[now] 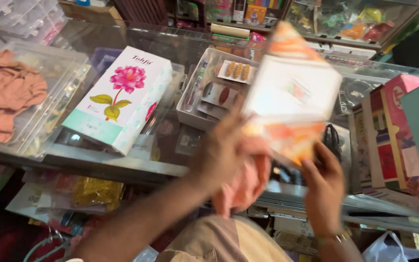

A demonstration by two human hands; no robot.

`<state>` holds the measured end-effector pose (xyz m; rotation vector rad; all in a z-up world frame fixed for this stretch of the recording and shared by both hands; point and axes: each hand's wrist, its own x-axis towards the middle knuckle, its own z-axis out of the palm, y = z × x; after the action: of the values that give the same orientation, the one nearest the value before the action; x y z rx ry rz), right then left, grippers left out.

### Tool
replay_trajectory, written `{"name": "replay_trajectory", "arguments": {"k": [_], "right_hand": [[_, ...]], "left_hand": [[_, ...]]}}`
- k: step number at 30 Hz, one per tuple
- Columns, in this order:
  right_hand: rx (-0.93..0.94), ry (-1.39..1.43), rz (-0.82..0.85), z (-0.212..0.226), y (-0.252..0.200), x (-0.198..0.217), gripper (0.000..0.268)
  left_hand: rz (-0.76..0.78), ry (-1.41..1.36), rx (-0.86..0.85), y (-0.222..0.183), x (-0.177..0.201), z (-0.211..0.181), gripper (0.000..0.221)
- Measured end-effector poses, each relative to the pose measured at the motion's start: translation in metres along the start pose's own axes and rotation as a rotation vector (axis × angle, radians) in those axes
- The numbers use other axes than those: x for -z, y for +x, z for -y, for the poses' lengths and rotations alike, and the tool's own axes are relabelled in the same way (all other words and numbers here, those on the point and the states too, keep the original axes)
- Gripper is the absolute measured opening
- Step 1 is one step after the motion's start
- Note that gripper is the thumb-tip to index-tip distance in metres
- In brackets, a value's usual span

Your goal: The person wipes down several boxes of hair ornaments with a cloth, handling them one at a time on a glass counter. They pick up and clean a variety of boxes, including white, light blue, pink, and patterned ones, before stacking them together.

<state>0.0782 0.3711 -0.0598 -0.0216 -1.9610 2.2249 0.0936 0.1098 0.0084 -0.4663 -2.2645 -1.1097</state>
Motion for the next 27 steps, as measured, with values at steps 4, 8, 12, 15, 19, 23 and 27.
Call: {"name": "replay_trajectory", "arguments": {"k": [4,8,12,15,19,23,27], "right_hand": [[0.164,-0.354,0.145,-0.014,0.041,-0.088,0.052],[0.324,-0.530,0.181,-0.029,0.051,-0.134,0.051],[-0.152,-0.270,0.137,-0.025,0.055,-0.136,0.045],[-0.099,-0.224,0.161,-0.013,0.073,-0.133,0.052],[-0.166,-0.447,0.184,0.005,0.114,-0.137,0.049],[-0.057,-0.627,0.187,-0.002,0.139,-0.126,0.054],[-0.160,-0.441,0.272,-0.017,0.150,-0.086,0.053]], "left_hand": [[-0.055,0.248,0.172,0.028,0.053,0.078,0.042],[0.117,0.057,0.606,0.037,0.065,0.130,0.047],[0.209,0.063,0.555,0.049,0.065,0.160,0.056],[0.364,0.262,0.476,0.067,0.054,0.174,0.066],[0.547,0.304,0.498,0.109,0.043,0.203,0.075],[0.682,0.259,0.405,0.125,0.041,0.217,0.070],[0.852,-0.031,0.353,0.101,0.047,0.200,0.065]]}}
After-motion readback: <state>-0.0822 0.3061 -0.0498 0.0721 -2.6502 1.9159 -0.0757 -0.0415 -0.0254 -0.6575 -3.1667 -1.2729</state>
